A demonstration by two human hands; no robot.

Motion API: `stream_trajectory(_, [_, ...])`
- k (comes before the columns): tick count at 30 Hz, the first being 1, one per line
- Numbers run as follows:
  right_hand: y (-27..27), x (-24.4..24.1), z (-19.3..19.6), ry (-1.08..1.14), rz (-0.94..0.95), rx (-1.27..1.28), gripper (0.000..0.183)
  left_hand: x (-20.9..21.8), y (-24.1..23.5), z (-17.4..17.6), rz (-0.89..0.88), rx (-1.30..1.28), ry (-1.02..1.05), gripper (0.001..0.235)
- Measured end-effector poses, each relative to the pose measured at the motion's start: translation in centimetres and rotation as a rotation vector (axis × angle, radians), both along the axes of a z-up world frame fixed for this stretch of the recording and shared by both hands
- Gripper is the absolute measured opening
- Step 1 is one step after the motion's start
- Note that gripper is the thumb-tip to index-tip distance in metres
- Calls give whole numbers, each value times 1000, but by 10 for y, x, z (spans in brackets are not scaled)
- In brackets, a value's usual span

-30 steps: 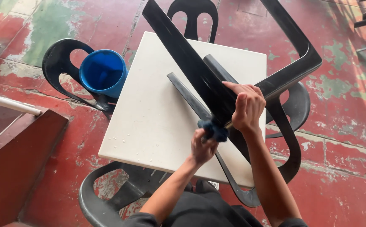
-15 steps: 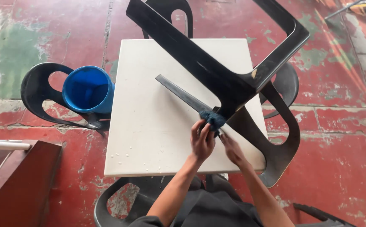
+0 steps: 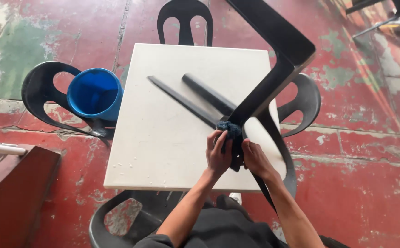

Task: Cleaning a plastic chair with a cloth and soapy water from a bucket.

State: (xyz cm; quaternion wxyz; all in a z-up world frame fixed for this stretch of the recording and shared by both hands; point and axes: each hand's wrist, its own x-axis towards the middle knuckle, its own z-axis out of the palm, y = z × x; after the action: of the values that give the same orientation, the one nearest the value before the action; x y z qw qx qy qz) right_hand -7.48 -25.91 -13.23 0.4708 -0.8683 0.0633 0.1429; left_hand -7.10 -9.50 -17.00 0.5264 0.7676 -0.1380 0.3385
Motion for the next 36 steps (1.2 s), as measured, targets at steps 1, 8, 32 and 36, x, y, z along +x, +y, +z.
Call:
stream_trajectory(1, [-1,1,11,-4,9,-4,86,9,-5,38,9,-4,-4,36])
stream_trajectory(8, [-1,7,84,158,192,286,86,78,-17,174,74,276,153,29])
stream_trajectory(32, [-120,147,63,72,272,986,96,117,-99,121,352,253,278,29])
stream_trajectory(36, [-137,166,29,102,346,1256,103,48,-148,133,72,213,201,23])
